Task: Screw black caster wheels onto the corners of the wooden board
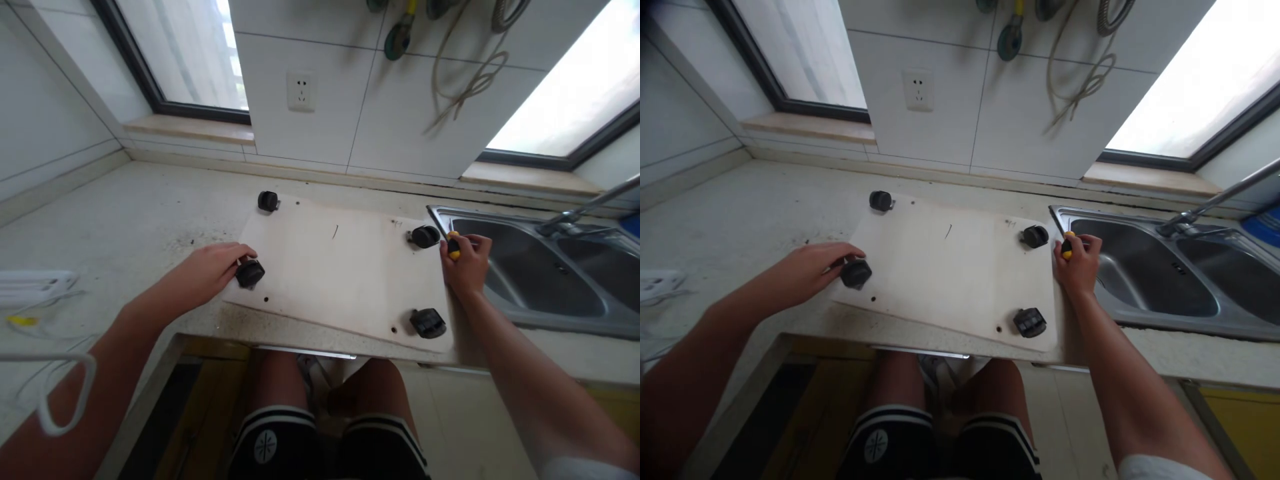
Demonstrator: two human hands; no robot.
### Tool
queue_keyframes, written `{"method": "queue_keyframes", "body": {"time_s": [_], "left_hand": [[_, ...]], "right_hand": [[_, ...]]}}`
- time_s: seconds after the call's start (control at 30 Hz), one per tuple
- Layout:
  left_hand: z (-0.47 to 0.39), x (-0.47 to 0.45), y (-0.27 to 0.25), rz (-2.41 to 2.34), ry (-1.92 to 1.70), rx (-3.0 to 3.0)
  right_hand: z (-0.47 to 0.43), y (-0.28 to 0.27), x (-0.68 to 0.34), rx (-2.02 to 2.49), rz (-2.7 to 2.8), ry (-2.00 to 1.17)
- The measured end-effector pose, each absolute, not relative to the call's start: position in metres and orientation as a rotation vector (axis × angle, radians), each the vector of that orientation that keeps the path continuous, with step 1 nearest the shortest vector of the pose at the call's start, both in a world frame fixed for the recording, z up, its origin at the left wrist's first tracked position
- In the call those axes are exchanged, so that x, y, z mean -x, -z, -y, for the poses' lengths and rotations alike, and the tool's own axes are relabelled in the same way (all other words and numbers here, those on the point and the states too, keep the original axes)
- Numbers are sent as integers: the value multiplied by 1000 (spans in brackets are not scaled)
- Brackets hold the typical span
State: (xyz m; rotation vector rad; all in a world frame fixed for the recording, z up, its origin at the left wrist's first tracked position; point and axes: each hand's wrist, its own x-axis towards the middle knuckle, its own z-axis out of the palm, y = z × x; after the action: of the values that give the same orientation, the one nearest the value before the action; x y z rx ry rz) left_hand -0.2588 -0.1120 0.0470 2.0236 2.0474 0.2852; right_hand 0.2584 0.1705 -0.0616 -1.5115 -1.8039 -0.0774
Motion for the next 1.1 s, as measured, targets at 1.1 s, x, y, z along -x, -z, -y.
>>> {"method": "queue_keyframes", "body": {"time_s": [1.1], "left_hand": [[142,281,-36,-1973,-215,-1817]], "right_hand": [[-185,68,-271,1594,1789,186]]}}
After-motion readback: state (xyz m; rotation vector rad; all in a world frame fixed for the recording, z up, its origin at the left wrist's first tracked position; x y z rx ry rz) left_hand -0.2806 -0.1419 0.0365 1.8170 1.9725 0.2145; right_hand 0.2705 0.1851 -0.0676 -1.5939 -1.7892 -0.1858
